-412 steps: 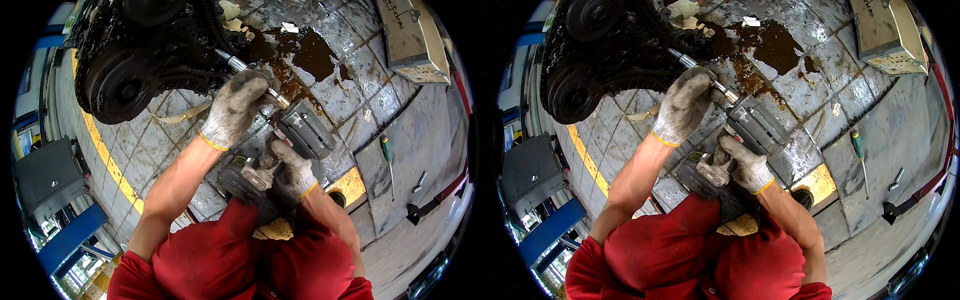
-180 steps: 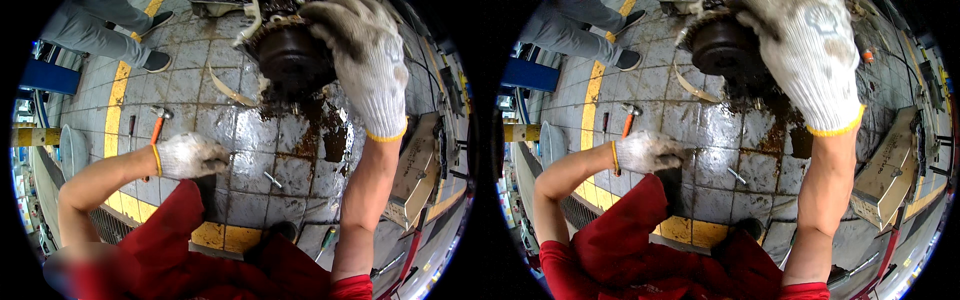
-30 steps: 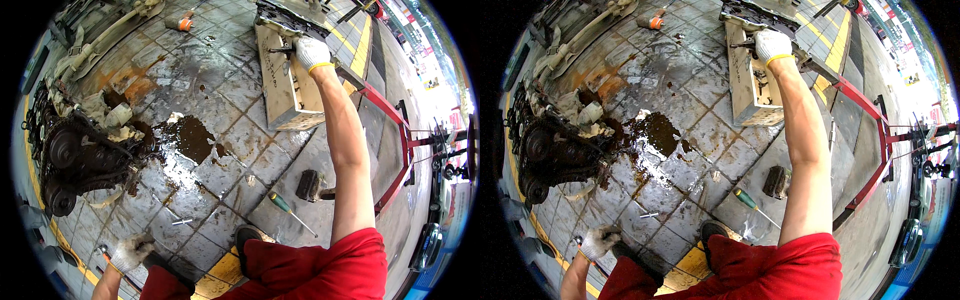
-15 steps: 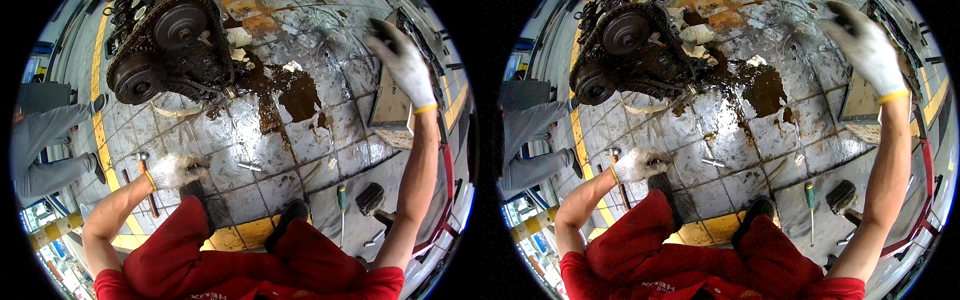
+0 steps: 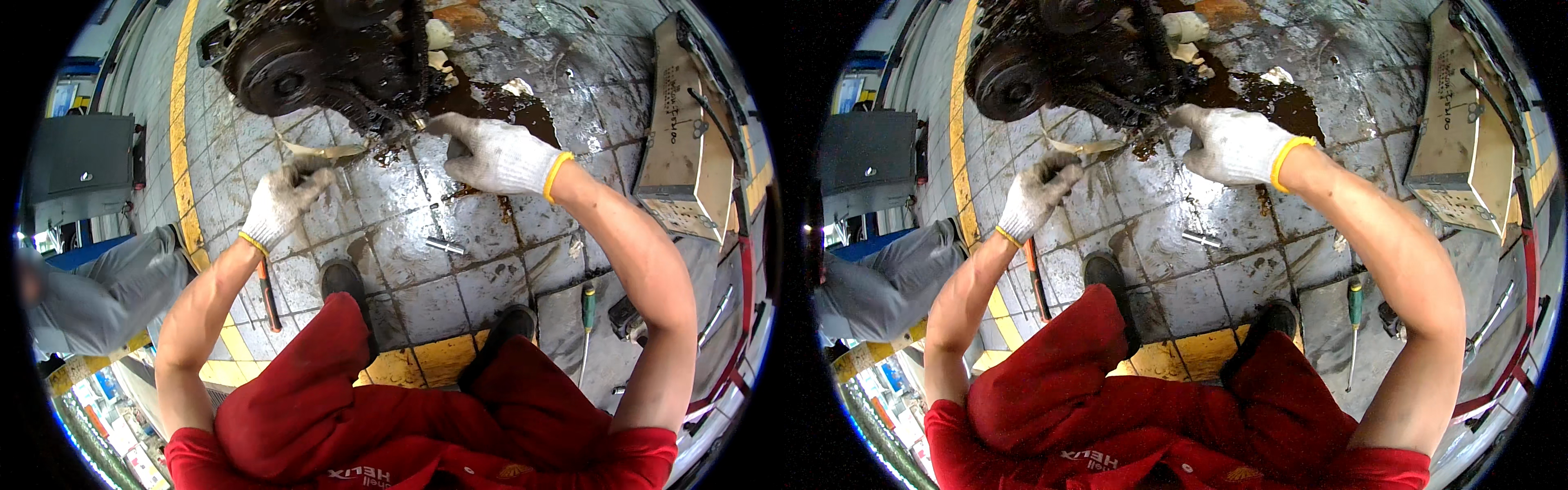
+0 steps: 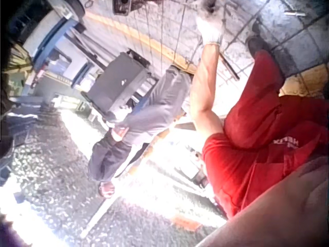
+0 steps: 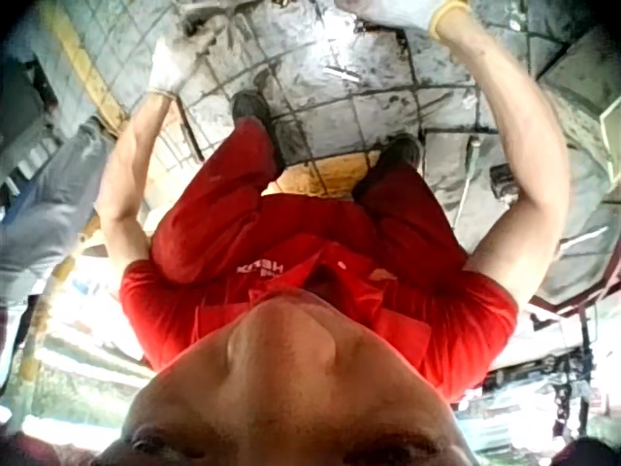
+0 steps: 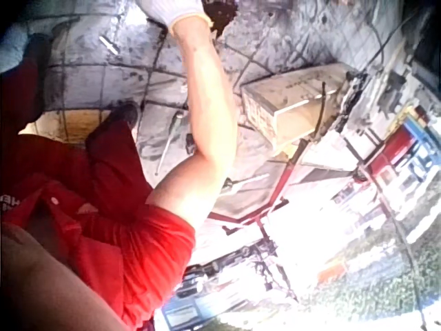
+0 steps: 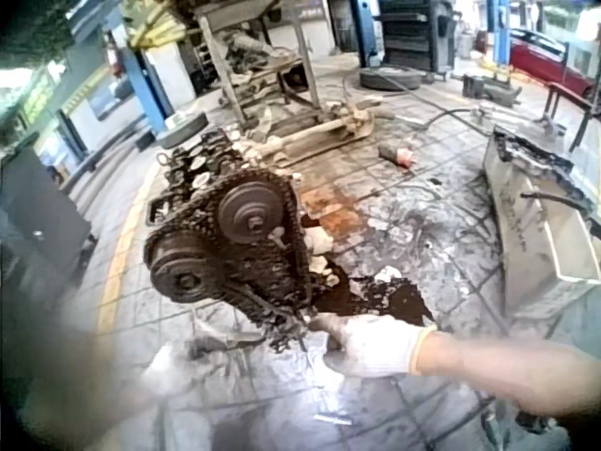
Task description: The person disassembles a car engine block on a tiled workshop floor, using a power impact wrench to remove bolts and a hammer to tap components. The person removes the timing chain and sprocket assembly, places bolts into a wooden box, and continues to detach parts from the engine block.
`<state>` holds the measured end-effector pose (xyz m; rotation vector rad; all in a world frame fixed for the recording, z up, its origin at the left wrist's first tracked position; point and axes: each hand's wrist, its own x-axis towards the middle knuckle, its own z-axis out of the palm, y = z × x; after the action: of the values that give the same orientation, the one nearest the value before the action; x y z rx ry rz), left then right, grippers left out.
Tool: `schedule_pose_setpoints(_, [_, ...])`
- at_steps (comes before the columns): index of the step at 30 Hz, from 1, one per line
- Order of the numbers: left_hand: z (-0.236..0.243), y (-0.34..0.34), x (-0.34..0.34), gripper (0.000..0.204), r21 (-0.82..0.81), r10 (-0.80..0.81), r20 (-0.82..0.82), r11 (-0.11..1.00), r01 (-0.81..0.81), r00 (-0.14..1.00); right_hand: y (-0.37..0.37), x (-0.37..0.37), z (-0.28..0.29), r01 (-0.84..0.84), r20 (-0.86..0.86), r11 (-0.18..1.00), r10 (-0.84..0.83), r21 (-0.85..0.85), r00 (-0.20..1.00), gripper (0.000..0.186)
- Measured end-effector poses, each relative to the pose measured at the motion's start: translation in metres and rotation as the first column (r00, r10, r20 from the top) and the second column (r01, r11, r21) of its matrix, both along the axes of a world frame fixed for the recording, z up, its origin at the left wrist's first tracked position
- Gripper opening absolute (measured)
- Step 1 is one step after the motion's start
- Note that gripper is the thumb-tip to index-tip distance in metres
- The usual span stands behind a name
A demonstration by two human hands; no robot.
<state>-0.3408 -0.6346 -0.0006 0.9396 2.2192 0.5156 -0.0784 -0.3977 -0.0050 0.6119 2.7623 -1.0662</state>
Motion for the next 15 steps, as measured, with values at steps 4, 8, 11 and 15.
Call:
schedule_pose_setpoints(4, [0.018,0.009,-0.002,0.040,0.226,0.037,0.030,0.973,-0.043,0.999,-0.017,-0.021,-0.003,0.006,-0.007,1.000,-0.006,0.029,1.000,0.044])
schedule_pose_setpoints(8, [0.029,0.018,0.009,0.037,0.383,0.132,0.158,0.905,-0.184,0.979,-0.035,-0.039,-0.006,0.058,-0.022,0.998,-0.058,-0.019,0.998,0.046])
schedule_pose_setpoints(11, [0.019,0.024,0.013,0.035,0.456,0.167,0.235,0.851,-0.260,0.958,-0.043,-0.042,0.003,0.076,-0.055,0.995,-0.080,-0.058,0.995,0.050])
schedule_pose_setpoints(15, [0.023,0.025,0.009,0.029,0.468,0.163,0.276,0.838,-0.281,0.947,-0.043,-0.038,0.016,0.131,-0.139,0.977,-0.156,-0.171,0.978,0.046])
